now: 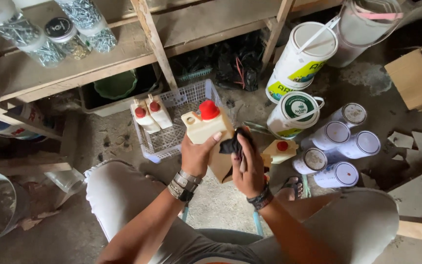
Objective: Cleaning plastic jugs using a cloth to remove dust or residue in a storage area.
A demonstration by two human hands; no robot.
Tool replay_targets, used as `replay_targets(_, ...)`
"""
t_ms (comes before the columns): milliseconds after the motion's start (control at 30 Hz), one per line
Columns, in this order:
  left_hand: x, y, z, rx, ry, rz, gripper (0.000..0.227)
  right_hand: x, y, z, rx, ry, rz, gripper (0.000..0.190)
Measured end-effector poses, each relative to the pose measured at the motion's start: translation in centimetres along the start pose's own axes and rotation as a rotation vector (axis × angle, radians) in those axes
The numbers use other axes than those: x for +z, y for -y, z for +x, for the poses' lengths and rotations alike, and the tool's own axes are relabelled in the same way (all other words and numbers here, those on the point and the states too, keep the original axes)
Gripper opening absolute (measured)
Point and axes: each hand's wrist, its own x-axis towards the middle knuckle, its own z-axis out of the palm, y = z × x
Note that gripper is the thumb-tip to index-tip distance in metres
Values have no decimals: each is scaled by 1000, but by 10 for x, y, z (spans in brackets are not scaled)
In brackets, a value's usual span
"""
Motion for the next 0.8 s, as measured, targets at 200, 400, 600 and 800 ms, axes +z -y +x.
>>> replay_targets(200,-10,-2,7,17,12,-79,71,-2,-4,20,-48,56,-20,44)
replay_targets(400,-9,-4,4,78,-16,-173,71,-3,-32,-1,-207,71,-121,46)
replay_targets(600,-15,-10,5,103,-83,-207,62,-1,-68,-42,-167,91,-115,49)
replay_targets(800,-19,-11,6,132,-86,-148,62,-4,-78,-49,-163,150,-121,51)
